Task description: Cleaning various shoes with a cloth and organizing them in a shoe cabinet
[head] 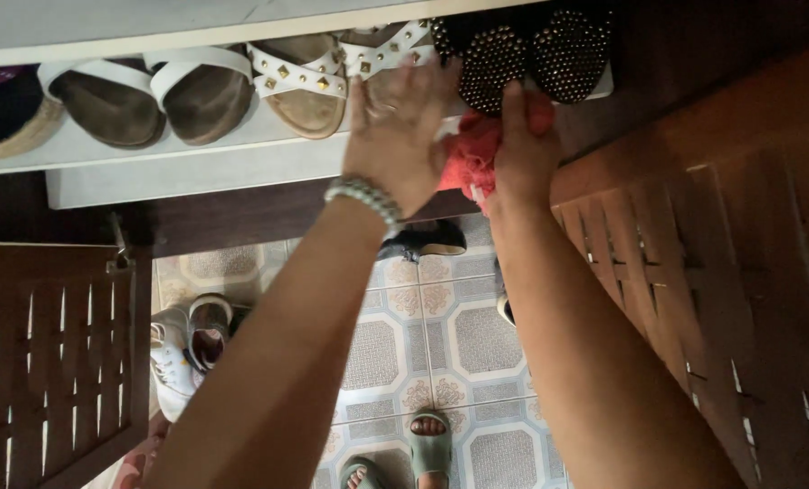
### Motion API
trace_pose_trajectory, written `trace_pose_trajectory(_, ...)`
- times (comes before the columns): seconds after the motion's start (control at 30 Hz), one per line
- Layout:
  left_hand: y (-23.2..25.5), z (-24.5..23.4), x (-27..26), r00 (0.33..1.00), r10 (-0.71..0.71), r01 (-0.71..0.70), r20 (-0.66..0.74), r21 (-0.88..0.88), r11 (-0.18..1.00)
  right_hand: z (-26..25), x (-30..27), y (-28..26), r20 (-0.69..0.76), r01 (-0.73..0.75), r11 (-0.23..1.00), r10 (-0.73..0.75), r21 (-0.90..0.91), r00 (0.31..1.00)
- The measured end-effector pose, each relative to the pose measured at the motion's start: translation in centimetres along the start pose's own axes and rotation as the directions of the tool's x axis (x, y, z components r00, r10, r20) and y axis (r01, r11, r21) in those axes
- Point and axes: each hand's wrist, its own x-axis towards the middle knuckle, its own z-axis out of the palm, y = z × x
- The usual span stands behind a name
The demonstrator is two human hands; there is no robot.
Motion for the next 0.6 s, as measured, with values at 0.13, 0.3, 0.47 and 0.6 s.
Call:
trace_pose_trajectory(0.13,1.0,-0.4,-0.1,0.990,-0.035,0.037,0.140,-0.013,0.999,-0.6,-1.1,0.3,-0.016,-0.024,1.000,0.024,0.005,1.000)
trace_pose_trajectory(0.3,0.9,0.7,-1.4,0.995,-0.073,0.072,0.063,0.014,0.997,-1.1,-7.0,-1.0,-0.013,-0.055,0.989,0.054,-0.134,0.998)
trace_pose_trajectory(0.47,0.8,6.0,-8.5,0.968,-0.110,0.067,-0.226,-0.189,0.980,-4.6,-12.7,1.1,0.041,-0.053,0.958,0.067,-0.283,0.997)
trace_pose_trajectory(0.6,1.3,10.6,-17.4,0.921,-0.369,0.163,-0.124,-0.738,0.655,-3.7,-18.8,1.0,0.112,-0.117,0.905,0.177,-0.408,0.978)
